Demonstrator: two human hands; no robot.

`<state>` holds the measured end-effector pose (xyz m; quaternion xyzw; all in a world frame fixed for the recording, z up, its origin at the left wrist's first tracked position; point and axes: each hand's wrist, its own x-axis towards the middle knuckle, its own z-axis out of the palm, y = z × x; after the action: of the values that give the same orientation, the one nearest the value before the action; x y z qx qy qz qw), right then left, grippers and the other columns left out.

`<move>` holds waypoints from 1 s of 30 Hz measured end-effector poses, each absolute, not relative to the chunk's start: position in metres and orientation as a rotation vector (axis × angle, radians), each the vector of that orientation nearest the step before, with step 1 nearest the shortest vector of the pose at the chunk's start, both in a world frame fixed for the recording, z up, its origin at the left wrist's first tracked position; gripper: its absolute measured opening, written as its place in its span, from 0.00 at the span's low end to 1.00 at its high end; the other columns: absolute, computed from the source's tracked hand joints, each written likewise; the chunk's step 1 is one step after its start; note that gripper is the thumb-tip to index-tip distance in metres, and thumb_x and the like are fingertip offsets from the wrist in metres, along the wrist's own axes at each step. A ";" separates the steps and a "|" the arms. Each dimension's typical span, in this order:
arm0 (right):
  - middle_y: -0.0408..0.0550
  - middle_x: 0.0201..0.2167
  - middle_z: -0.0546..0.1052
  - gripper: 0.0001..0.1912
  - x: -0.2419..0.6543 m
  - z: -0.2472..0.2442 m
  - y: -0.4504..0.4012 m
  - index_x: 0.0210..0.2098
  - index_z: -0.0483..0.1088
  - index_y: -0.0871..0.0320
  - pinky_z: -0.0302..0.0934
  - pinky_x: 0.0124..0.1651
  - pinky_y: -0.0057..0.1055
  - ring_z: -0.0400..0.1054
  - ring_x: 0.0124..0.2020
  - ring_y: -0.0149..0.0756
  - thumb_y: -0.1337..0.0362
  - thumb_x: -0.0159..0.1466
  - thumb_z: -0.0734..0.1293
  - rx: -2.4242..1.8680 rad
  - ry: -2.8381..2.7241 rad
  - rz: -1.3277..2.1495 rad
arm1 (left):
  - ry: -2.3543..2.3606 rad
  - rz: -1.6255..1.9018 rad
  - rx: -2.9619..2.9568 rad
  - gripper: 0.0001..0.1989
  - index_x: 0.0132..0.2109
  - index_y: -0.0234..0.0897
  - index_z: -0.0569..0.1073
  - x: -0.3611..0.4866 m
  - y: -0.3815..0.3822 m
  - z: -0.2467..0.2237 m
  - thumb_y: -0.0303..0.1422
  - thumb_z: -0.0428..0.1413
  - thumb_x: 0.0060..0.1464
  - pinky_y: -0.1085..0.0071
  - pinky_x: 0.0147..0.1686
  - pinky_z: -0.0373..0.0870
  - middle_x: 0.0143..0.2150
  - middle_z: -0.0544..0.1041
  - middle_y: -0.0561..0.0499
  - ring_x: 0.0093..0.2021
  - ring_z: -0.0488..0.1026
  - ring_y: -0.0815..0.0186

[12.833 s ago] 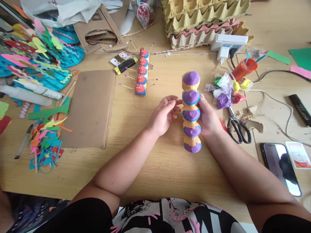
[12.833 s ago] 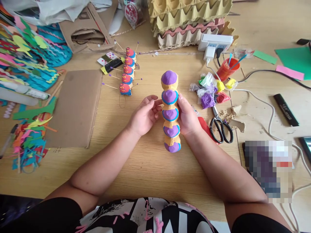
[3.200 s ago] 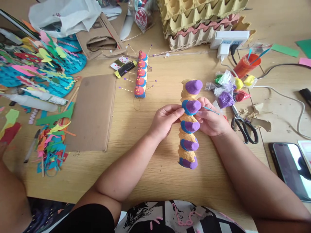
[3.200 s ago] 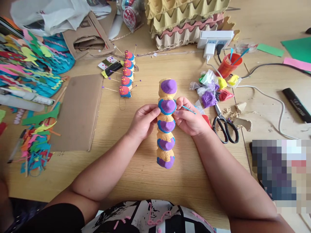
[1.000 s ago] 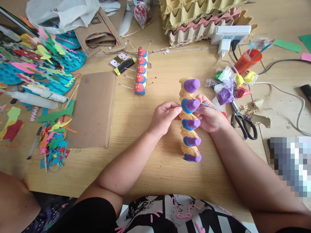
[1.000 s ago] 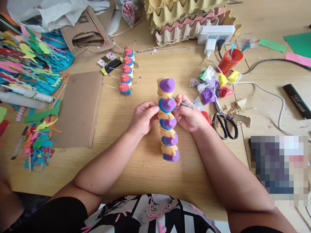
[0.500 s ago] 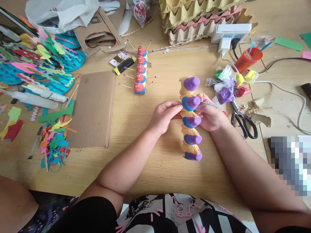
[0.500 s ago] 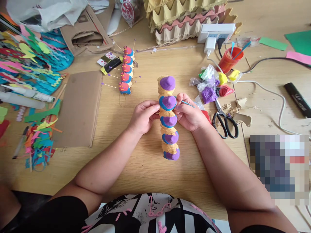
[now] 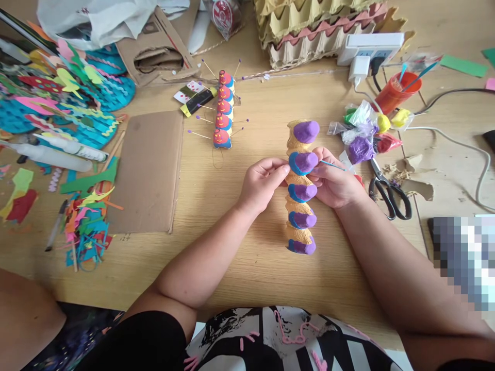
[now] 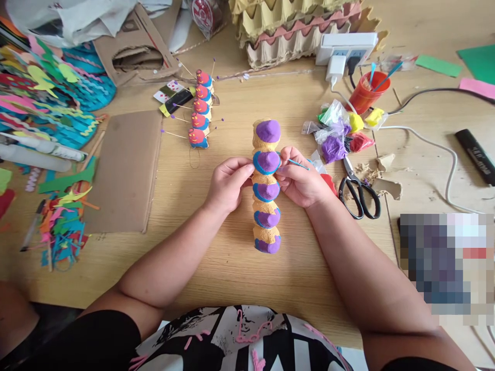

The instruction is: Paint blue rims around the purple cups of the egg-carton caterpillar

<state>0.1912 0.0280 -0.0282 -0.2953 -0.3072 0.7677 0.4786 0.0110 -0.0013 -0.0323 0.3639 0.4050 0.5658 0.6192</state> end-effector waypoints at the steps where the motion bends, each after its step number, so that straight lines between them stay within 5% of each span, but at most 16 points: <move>1: 0.34 0.22 0.68 0.17 0.191 -0.028 0.028 0.30 0.68 0.55 0.46 0.22 0.23 0.54 0.21 0.22 0.74 0.49 0.77 -0.725 -0.741 1.875 | 0.919 1.304 0.849 0.18 0.35 0.37 0.82 0.010 -0.001 -0.033 0.46 0.75 0.49 0.74 0.33 0.75 0.32 0.83 0.53 0.31 0.78 0.70; 19: 0.34 0.23 0.69 0.18 0.195 -0.032 0.030 0.33 0.69 0.55 0.47 0.21 0.22 0.56 0.21 0.21 0.74 0.49 0.79 -0.721 -0.738 1.918 | 0.821 1.144 0.809 0.22 0.37 0.37 0.83 0.005 0.003 -0.032 0.47 0.79 0.44 0.74 0.35 0.78 0.34 0.84 0.54 0.33 0.79 0.70; 30: 0.33 0.26 0.71 0.22 0.192 -0.025 0.025 0.33 0.66 0.54 0.56 0.25 0.22 0.60 0.23 0.22 0.67 0.54 0.84 -0.593 -0.908 1.856 | 0.774 1.162 0.663 0.20 0.38 0.42 0.85 0.010 0.001 -0.029 0.49 0.78 0.45 0.72 0.34 0.75 0.34 0.84 0.54 0.33 0.79 0.69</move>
<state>0.1915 0.0248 -0.0252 -0.2426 -0.3713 0.7594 0.4760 0.0096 0.0010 -0.0292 0.2995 0.3497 0.5248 0.7160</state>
